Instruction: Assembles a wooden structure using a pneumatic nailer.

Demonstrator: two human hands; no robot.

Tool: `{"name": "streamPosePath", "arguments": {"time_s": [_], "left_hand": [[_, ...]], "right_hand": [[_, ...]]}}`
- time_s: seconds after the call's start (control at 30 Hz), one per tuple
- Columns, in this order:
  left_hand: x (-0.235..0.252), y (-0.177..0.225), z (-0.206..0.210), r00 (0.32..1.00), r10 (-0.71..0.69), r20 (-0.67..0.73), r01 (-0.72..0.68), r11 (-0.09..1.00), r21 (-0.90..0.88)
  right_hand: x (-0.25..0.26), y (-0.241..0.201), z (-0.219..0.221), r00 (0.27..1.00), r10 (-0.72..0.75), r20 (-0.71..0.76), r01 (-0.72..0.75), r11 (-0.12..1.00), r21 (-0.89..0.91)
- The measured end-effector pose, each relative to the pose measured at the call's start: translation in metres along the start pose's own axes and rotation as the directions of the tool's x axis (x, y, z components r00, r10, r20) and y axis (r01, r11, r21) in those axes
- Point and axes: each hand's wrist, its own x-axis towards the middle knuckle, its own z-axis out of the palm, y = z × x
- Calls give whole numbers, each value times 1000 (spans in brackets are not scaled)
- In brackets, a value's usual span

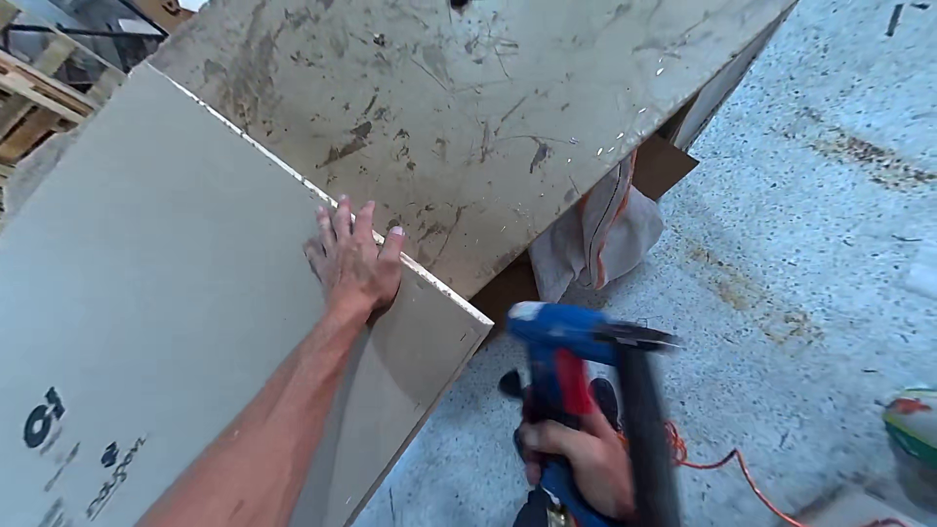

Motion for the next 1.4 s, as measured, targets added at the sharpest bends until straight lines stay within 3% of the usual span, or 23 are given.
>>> {"name": "streamPosePath", "arguments": {"time_s": [0.07, 0.1, 0.17, 0.2, 0.3, 0.43, 0.53, 0.6, 0.7, 0.8, 0.9, 1.0, 1.1, 1.2, 1.33, 1.4], "left_hand": [[0, 0, 1, 1000, -2, 3, 2, 1000, 1], [-1, -2, 3, 1000, -4, -2, 4, 1000, 6], [-1, -1, 1, 1000, 1, -10, 0, 1000, 5], [-3, -2, 2, 1000, 5, -10, -5, 1000, 7], [2, -2, 3, 1000, 5, -19, -5, 1000, 1], [0, -3, 2, 1000, 14, -2, -14, 1000, 6], [2, -8, 3, 1000, 12, -11, -12, 1000, 14], [2, -12, 4, 1000, 20, -18, -20, 1000, 20], [3, -14, 6, 999, 30, -25, -30, 999, 16], [4, -14, 3, 999, 32, -18, -32, 999, 24], [3, -16, 2, 999, 44, -9, -43, 999, 25], [2, -17, 0, 998, 54, -11, -53, 998, 21], [2, -15, 0, 998, 57, -4, -57, 998, 20], [0, -13, -1, 998, 61, 2, -61, 998, 20], [0, -11, -2, 999, 49, -3, -49, 999, 23], [-2, -9, -1, 998, 55, 9, -55, 998, 21]], "right_hand": [[1, 8, -2, 978, -203, 38, 192, 960, 203], [4, 9, -2, 979, -177, 96, 152, 962, 227], [17, -2, -4, 970, 111, 217, -138, 983, 117], [17, -6, -7, 959, 165, 229, -198, 972, 127], [20, 5, -13, 966, -88, 243, -10, 928, 373], [24, 15, -11, 915, 116, 387, -246, 920, 306], [31, 29, -6, 939, -17, 343, -160, 863, 479], [41, 36, -16, 886, 62, 459, -293, 843, 452], [46, 49, -19, 937, -28, 348, -189, 798, 572], [52, 60, -27, 872, 30, 489, -359, 717, 597], [64, 71, -41, 870, -110, 481, -329, 596, 732], [79, 77, -60, 698, -146, 701, -544, 528, 652], [94, 73, -76, 645, -168, 746, -609, 477, 633], [108, 66, -100, 526, -5, 851, -664, 623, 414], [121, 59, -109, 494, -26, 869, -680, 611, 405], [108, 71, -99, 522, -7, 853, -676, 606, 419]]}}
